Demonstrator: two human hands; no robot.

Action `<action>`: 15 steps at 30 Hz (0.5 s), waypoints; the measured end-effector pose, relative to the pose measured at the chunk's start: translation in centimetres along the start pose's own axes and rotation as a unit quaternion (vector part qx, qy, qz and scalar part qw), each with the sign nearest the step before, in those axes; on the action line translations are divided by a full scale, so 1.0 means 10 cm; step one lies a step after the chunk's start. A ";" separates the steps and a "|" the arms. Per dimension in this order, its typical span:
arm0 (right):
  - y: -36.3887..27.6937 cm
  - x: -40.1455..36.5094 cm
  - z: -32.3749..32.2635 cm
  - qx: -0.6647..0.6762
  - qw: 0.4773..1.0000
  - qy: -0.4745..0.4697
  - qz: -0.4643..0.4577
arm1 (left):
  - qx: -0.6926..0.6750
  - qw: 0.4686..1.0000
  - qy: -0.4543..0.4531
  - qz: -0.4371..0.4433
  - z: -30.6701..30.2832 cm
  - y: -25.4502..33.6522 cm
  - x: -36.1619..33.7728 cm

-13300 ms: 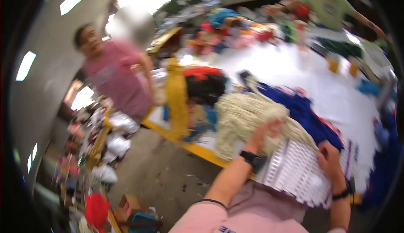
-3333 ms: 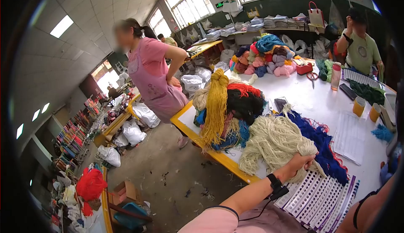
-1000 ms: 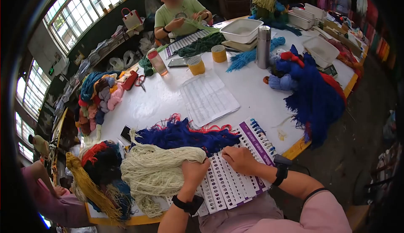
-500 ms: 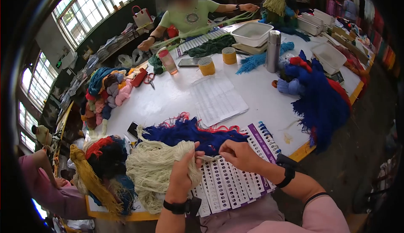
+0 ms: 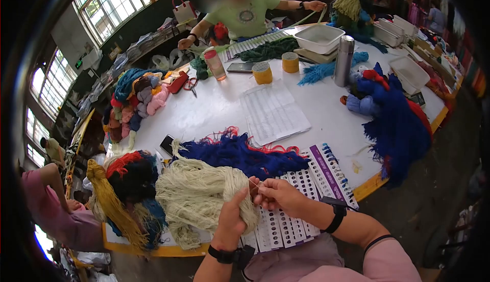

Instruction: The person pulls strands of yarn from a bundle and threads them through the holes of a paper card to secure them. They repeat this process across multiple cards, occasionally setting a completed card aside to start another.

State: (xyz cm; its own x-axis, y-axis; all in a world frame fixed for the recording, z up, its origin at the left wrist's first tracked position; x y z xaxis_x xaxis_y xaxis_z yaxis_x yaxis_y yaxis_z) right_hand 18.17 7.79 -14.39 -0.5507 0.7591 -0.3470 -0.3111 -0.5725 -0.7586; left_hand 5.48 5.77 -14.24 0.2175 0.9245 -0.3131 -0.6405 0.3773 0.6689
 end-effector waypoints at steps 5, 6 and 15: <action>0.00 0.02 0.09 -0.123 0.988 -0.032 -0.086 | -0.020 0.999 0.011 -0.031 0.07 -0.02 -0.05; -0.01 0.03 0.08 -0.125 0.987 -0.033 -0.100 | -0.025 0.999 0.011 -0.028 0.07 -0.01 -0.05; 0.08 0.07 0.01 -0.115 0.991 -0.026 -0.063 | -0.053 0.998 0.012 -0.032 -0.04 0.00 -0.03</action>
State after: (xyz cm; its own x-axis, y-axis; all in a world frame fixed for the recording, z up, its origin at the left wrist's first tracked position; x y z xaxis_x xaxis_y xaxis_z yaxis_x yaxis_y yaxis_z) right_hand 17.48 7.80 -15.20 -0.5592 0.8001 -0.2172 -0.1993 -0.3840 -0.9016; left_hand 5.10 5.48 -14.44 0.2446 0.8964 -0.3698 -0.7007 0.4270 0.5716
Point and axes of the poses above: each hand's wrist, its own x-axis towards the middle knuckle, its own z-axis out of the palm, y = z × x, the point moved 6 cm from there along x, towards the middle knuckle, and after that the axes turned 1 degree about -z, right-handed, at the moved point
